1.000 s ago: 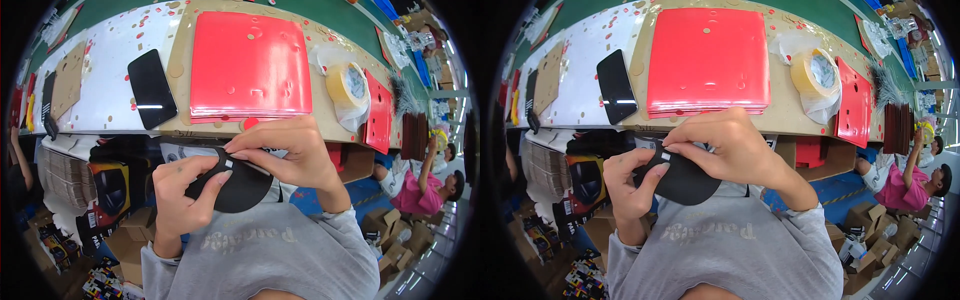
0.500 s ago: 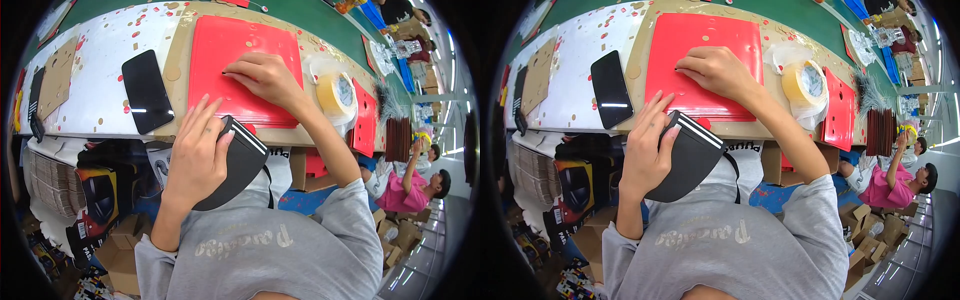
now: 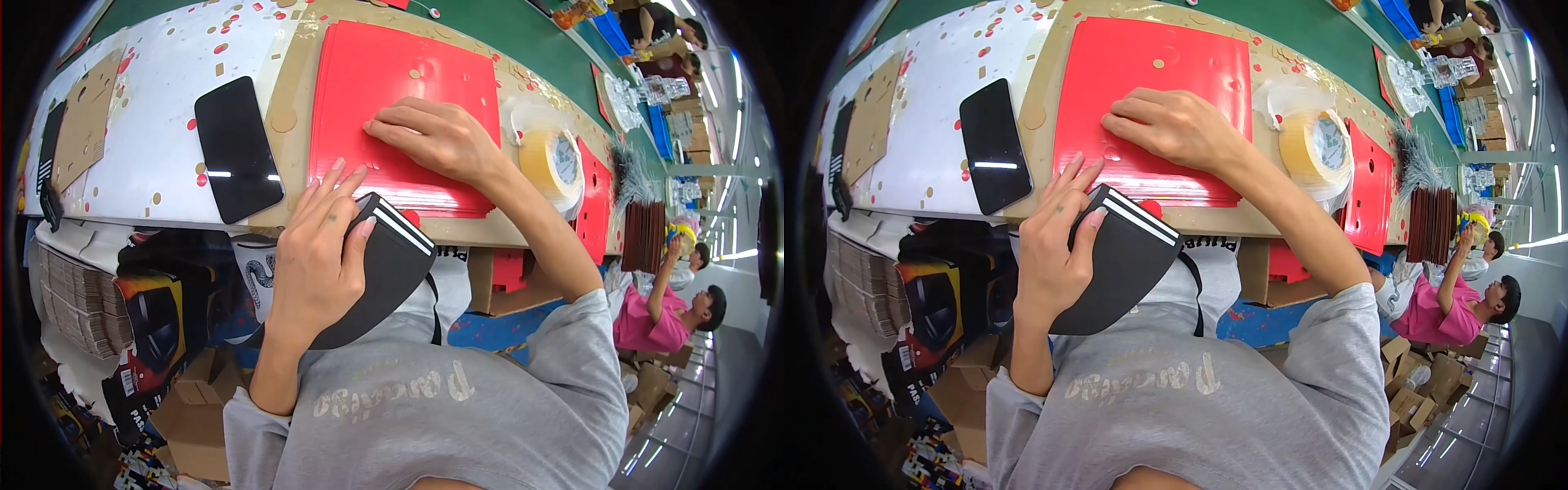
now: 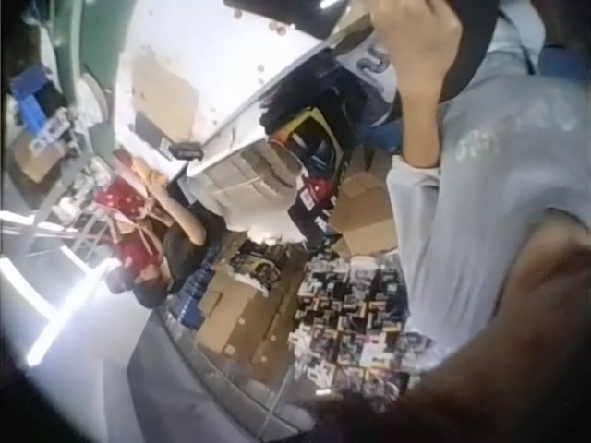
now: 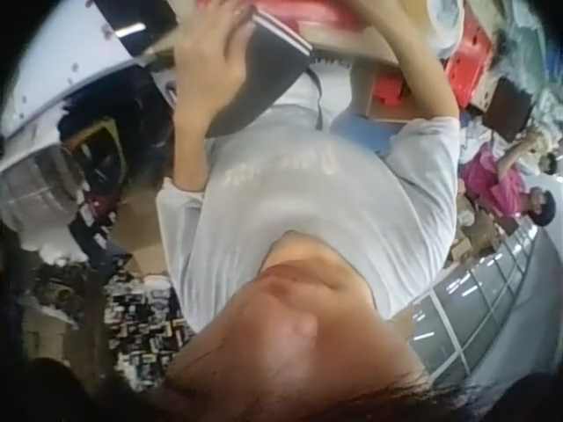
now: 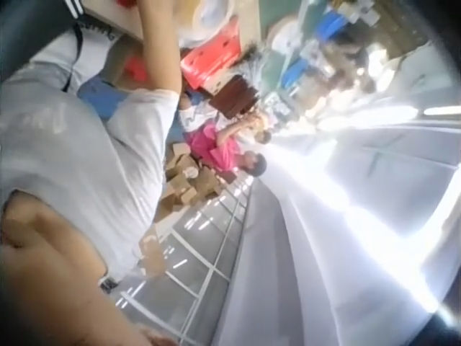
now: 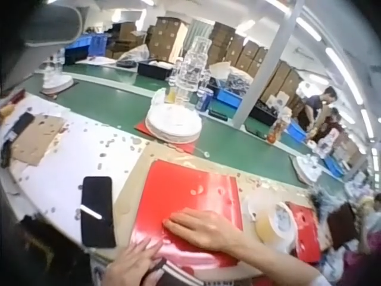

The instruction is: The person is assembling red plastic binders by applying stickers and attaching them to black components.

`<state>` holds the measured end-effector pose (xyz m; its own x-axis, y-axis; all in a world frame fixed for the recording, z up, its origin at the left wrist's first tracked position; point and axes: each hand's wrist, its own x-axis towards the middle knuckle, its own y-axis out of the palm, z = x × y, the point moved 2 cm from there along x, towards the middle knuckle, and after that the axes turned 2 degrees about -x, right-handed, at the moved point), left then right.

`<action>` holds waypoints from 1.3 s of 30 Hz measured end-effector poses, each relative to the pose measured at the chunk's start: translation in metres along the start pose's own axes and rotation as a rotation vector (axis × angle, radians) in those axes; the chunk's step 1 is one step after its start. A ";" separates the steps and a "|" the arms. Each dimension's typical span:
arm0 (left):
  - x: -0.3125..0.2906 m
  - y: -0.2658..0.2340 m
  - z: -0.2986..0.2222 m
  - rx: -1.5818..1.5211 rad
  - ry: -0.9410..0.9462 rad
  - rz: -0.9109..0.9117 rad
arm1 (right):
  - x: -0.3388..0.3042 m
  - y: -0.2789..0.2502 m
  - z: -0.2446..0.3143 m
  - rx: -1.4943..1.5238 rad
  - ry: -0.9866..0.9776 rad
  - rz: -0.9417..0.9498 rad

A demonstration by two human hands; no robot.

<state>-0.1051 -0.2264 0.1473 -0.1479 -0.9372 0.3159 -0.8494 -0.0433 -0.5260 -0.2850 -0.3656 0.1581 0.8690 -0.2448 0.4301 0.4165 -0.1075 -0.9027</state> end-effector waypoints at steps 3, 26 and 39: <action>0.000 0.000 0.000 -0.022 -0.010 -0.019 | 0.001 0.000 0.000 -0.013 -0.042 -0.006; -0.002 0.001 0.001 0.006 0.009 -0.027 | -0.004 0.004 -0.004 0.083 0.158 -0.038; 0.005 0.014 -0.020 0.422 0.050 0.124 | -0.014 0.010 -0.111 0.133 0.912 0.075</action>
<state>-0.1281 -0.2244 0.1571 -0.2688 -0.9266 0.2628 -0.5438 -0.0792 -0.8354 -0.3228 -0.4705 0.1417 0.3717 -0.9167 0.1466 0.4441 0.0368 -0.8952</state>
